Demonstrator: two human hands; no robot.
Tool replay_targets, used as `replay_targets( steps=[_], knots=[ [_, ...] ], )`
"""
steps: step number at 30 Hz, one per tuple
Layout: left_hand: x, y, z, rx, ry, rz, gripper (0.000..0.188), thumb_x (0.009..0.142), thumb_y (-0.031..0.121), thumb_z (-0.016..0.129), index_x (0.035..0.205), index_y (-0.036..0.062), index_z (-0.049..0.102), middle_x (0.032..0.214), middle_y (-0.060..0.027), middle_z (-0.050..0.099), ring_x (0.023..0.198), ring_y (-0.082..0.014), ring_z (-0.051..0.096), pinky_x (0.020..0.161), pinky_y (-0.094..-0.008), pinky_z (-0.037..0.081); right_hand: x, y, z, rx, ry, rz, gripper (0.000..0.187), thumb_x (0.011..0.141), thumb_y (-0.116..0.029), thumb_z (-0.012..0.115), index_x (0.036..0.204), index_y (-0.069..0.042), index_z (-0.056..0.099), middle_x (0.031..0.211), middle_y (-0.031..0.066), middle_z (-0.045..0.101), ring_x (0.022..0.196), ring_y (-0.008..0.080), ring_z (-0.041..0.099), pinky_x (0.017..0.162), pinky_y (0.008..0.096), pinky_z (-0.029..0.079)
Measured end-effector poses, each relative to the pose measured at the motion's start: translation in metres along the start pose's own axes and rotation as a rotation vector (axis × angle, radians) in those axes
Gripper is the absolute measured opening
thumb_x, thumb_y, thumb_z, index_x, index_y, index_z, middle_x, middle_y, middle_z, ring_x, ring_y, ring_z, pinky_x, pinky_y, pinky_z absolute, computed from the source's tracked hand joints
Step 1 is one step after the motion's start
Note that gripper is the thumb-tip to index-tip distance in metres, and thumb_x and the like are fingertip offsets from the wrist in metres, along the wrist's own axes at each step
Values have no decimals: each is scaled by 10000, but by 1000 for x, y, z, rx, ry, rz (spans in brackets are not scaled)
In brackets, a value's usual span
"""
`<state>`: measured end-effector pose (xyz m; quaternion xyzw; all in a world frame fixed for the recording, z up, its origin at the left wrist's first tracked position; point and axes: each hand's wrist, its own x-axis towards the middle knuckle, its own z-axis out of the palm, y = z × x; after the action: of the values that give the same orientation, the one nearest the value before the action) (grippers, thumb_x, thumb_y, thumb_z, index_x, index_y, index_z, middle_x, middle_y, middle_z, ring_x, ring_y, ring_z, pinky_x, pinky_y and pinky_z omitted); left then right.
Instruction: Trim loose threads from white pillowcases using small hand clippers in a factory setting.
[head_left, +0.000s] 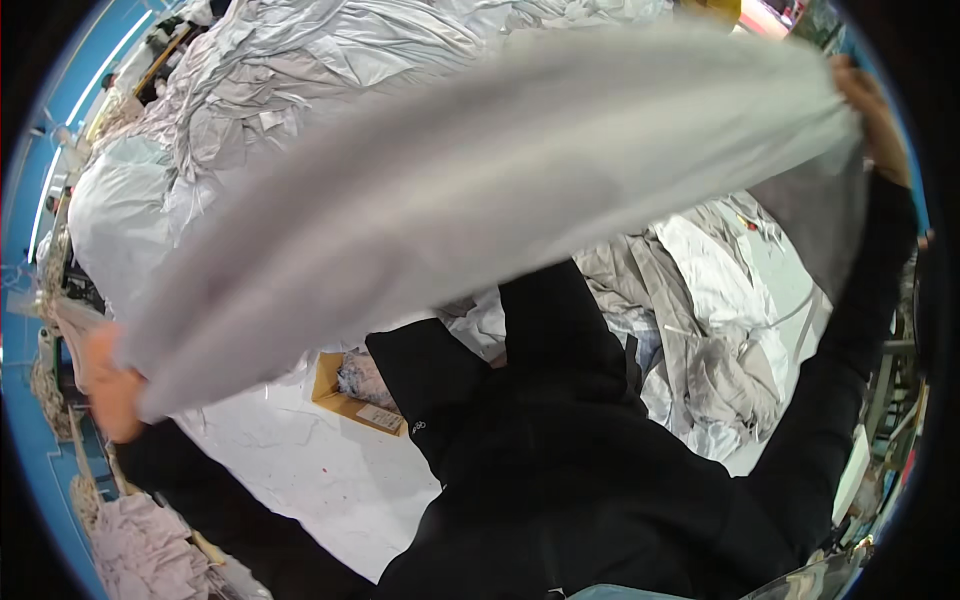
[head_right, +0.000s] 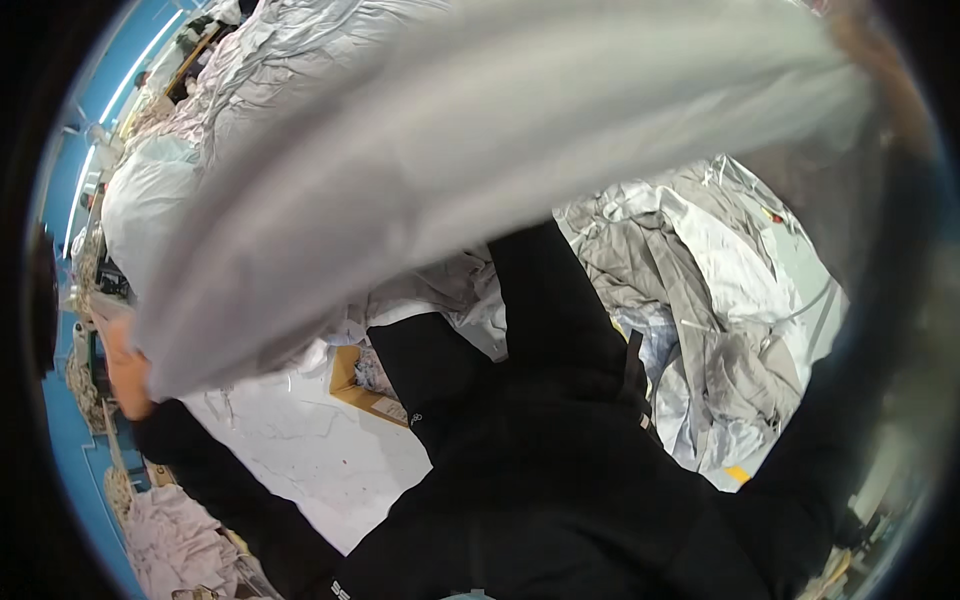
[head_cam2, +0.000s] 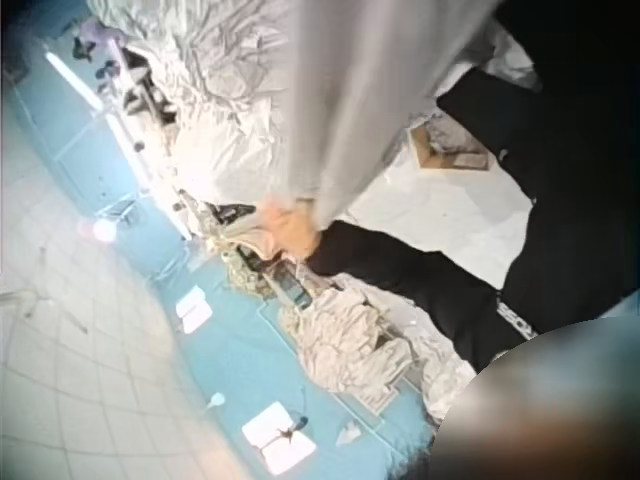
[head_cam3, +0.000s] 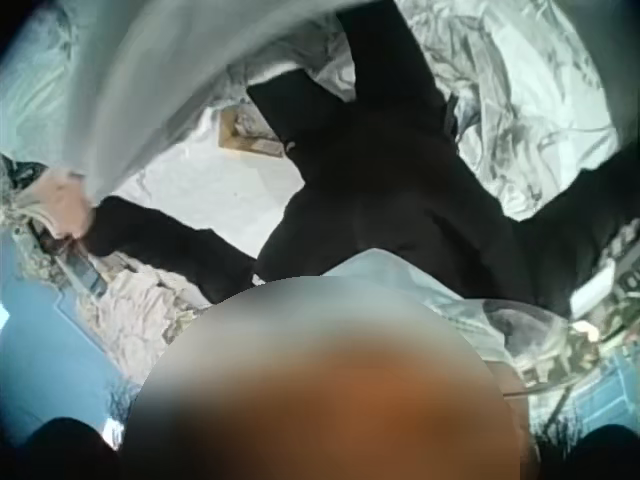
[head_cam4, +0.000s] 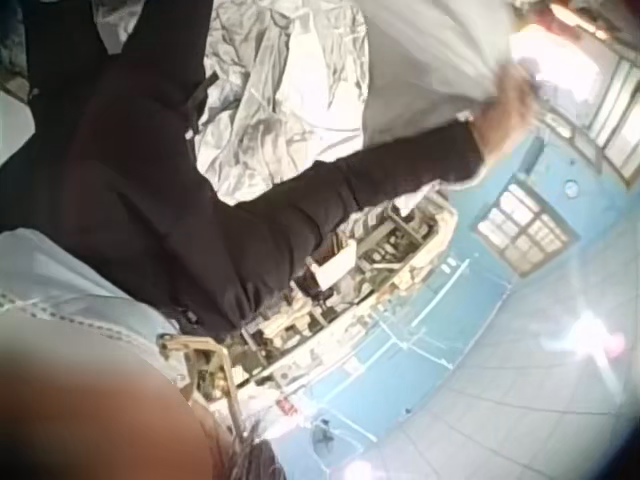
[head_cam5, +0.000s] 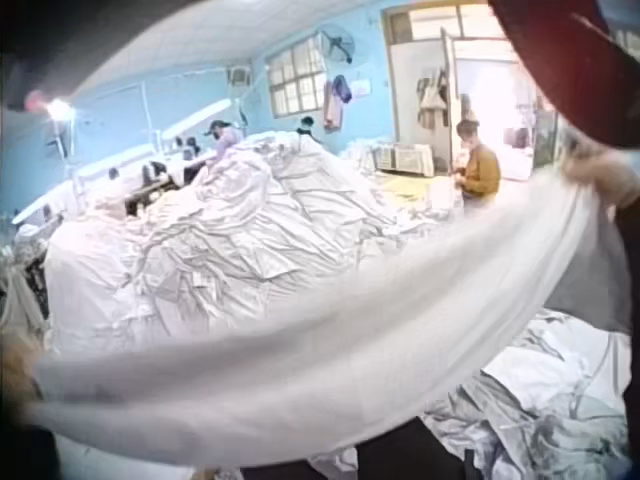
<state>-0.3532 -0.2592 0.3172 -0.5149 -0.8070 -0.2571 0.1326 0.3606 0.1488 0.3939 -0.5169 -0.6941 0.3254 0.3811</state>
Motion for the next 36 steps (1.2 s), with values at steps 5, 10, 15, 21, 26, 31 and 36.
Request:
replay_targets(
  steps=[5,10,15,21,26,31,36],
  knots=[
    [-44,46,160,-610,-658,-280,142,904,160,612,881,37,679,841,6,631,824,-96,555,755,-260,447,23,182,111,-244,-424,34,250,863,-279,707,902,-34,677,793,-40,593,727,69,512,672,240,406],
    [-70,15,268,-879,-966,-677,238,972,224,588,879,30,691,775,62,638,728,-41,539,723,-223,424,19,297,232,-119,-400,134,256,833,-243,753,866,8,720,739,-5,661,640,80,549,596,256,430],
    [-74,-11,294,-752,-934,-616,226,972,199,577,873,16,665,805,67,621,753,-35,527,732,-208,399,1,340,309,34,-380,220,225,851,-200,754,870,22,722,746,11,679,675,77,584,637,245,456],
    [-37,57,274,-824,-957,-542,79,902,60,617,963,10,617,875,31,610,793,-47,522,743,-203,383,-13,352,330,294,-257,324,178,871,-178,745,868,-3,718,727,-47,613,636,43,498,585,228,371],
    [-9,121,287,-777,-963,-417,100,921,61,602,990,-7,624,920,10,626,844,-63,556,795,-208,412,-8,338,333,350,-233,374,190,885,-233,747,839,-59,686,634,-106,468,535,8,356,487,216,231],
    [1,199,335,-666,-1007,-78,124,943,59,580,1024,-18,633,923,5,632,875,-67,570,815,-215,436,-2,336,323,441,-250,558,216,909,-291,724,831,-102,656,607,-117,445,459,4,317,425,225,182],
    [1,229,388,-697,-1205,-180,174,942,144,633,946,-30,629,733,2,556,715,-82,504,651,-251,416,-3,329,317,464,-293,570,197,911,-303,720,847,-125,664,605,-128,446,454,-3,312,422,216,180]
  ],
)
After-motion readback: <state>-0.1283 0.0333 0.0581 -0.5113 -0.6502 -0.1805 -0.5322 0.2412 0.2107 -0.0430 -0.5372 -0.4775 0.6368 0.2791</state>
